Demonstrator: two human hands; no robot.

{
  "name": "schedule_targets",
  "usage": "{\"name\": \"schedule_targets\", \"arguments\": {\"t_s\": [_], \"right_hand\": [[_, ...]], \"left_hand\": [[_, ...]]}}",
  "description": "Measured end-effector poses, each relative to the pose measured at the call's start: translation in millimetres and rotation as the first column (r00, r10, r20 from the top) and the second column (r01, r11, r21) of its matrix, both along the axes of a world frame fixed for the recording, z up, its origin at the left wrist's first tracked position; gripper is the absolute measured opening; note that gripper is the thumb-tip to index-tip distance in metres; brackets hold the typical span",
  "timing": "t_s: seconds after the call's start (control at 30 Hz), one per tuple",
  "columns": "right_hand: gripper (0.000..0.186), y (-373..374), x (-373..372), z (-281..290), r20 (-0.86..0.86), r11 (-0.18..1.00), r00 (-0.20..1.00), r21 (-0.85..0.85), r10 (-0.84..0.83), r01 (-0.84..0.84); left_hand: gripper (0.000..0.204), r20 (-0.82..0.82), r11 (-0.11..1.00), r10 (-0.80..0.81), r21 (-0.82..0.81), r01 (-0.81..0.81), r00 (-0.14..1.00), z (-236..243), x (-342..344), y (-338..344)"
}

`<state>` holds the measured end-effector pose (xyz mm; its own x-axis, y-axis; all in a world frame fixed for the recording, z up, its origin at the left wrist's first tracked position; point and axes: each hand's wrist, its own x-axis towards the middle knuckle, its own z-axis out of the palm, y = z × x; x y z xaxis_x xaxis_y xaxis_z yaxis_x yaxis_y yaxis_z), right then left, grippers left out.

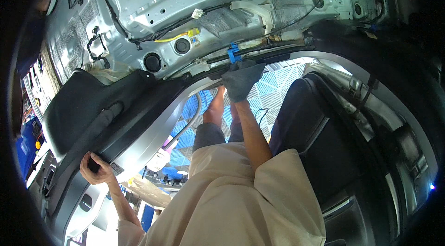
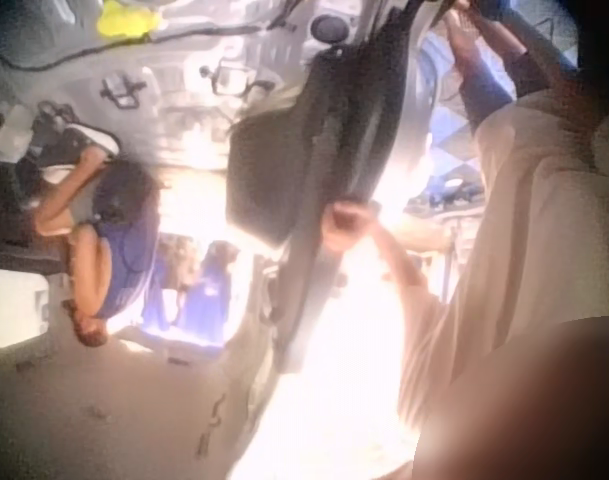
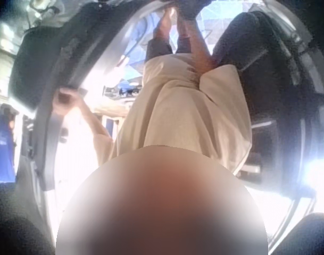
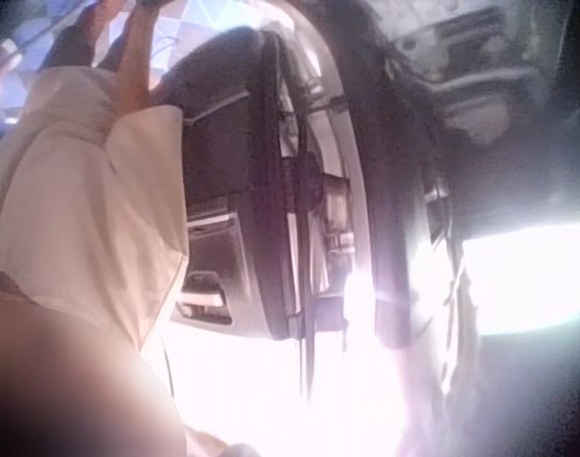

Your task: The person installs a plastic trim panel into the rear of a silver car with the trunk open. They align the panel and press it into place, then move to the side of the car to adjust a door panel and interior trim.

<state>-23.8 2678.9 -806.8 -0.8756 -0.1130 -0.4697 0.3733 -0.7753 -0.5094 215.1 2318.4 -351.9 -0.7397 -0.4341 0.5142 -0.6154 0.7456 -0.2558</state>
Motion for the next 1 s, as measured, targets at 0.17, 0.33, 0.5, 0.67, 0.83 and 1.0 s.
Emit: {"name": "schedule_targets", "arguments": {"t_s": [0.17,0.33,0.5,0.67,0.83,1.0], "right_hand": [[0.035,-24.3,30.9,5.1,0.060,0.990,0.994,-0.113,0.096,-0.089],[0.036,-68.0,77.9,22.8,0.112,0.961,0.966,-0.174,0.234,-0.213],[0.036,-59.4,69.1,27.2,0.130,0.912,0.944,-0.327,0.302,-0.247],[0.036,-1.2,8.1,19.5,0.141,0.825,0.956,-0.547,0.258,-0.142],[0.037,12.8,22.2,-2.9,0.098,0.868,0.947,-0.438,0.305,-0.234],[0.033,-8.7,111.5,-59.7,0.025,0.620,0.818,0.639,0.574,-0.455]], "left_hand": [[0.014,-0.024,1.000,-0.023,0.010,0.024,0.999,-2.7,-1.0,0.7],[0.013,-0.014,1.000,0.002,0.014,-0.002,1.000,-1.9,-2.1,2.2],[0.014,-0.002,0.999,-0.030,-0.025,0.030,1.000,-2.5,-5.5,1.4],[0.012,0.004,1.000,0.016,-0.013,-0.016,1.000,-2.1,-1.3,2.3],[0.015,0.010,1.000,0.003,-0.013,-0.003,1.000,-3.3,3.6,1.1],[0.014,0.023,1.000,-0.003,-0.011,0.003,1.000,-1.9,1.5,1.4]]}}
